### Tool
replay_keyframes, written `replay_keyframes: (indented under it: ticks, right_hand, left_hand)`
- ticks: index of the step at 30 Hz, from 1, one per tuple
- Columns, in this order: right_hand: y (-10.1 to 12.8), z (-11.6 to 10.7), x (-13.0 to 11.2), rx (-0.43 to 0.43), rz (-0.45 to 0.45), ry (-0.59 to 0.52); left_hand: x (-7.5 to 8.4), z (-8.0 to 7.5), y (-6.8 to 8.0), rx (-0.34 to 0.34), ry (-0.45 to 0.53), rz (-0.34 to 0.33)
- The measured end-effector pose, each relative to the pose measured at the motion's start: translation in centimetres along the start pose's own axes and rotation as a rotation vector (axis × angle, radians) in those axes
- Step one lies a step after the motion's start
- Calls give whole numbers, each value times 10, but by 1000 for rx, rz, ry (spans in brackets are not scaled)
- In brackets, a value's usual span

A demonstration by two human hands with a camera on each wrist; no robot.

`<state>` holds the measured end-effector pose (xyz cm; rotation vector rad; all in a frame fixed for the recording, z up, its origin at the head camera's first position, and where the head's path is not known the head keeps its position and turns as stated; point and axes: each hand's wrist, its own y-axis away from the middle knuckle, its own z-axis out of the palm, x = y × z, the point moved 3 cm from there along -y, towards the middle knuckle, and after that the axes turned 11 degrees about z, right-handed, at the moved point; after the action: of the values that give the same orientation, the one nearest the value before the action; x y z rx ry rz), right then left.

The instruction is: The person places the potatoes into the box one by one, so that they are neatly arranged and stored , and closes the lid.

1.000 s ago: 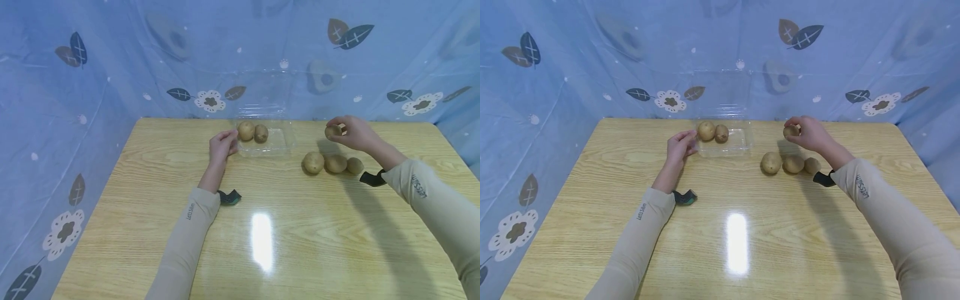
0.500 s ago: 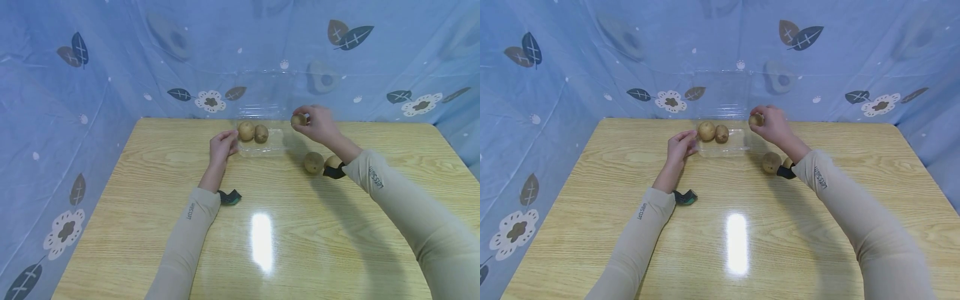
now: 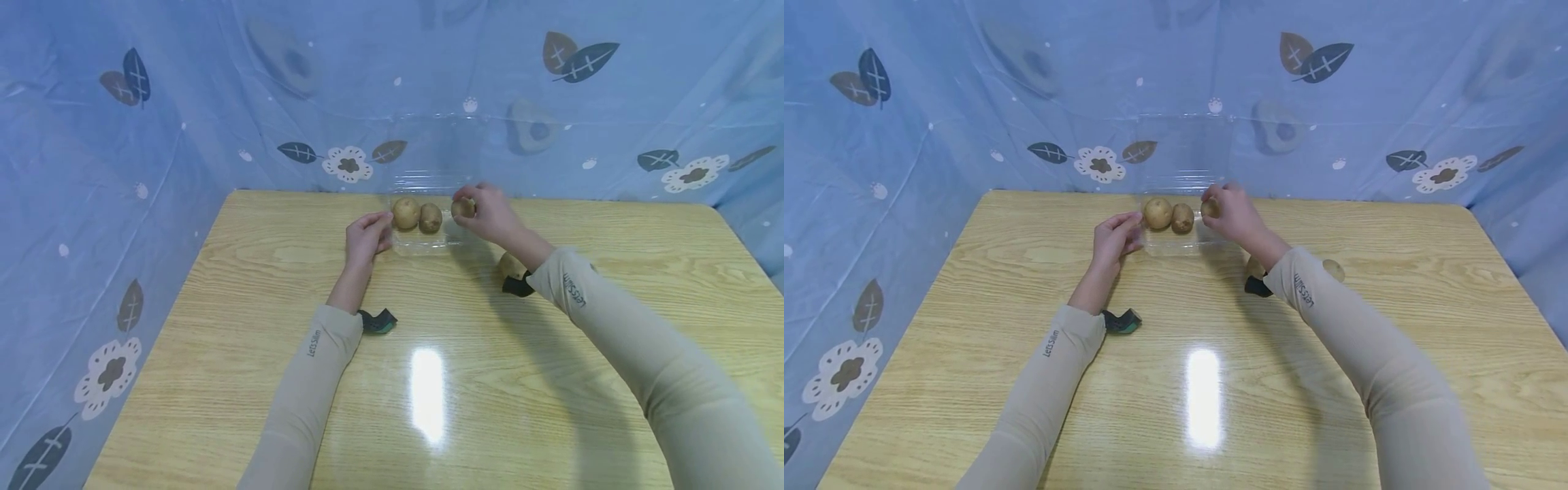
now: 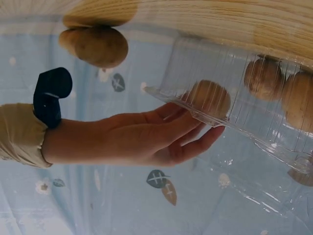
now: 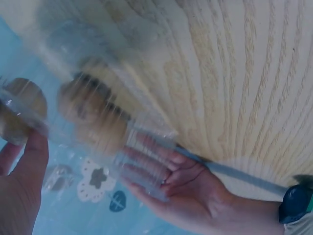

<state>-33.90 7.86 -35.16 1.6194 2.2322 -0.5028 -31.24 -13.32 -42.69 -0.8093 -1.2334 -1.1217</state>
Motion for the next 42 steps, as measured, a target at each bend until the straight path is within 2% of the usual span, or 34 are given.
replay_keyframes:
  ticks: [6, 12, 19, 27, 36, 42]
  right_hand:
    - [-7, 14, -2, -52, 36, 33]
    - [-11, 24, -5, -60, 70, 56]
    - [-15, 31, -4, -68, 128, 98]
    - [-20, 35, -3, -86, 153, 83]
    - [-19, 22, -4, -143, 94, 71]
    - [-13, 4, -2, -238, 105, -43]
  left_hand:
    - [-1, -1, 0, -1, -4, 0]
    - [0, -1, -1, 0, -13, 0]
    - [-1, 1, -2, -5, 4, -11]
    - [-1, -2, -2, -5, 8, -4]
    - [-1, -2, -5, 10, -13, 5]
    - [-2, -1, -4, 10, -23, 15]
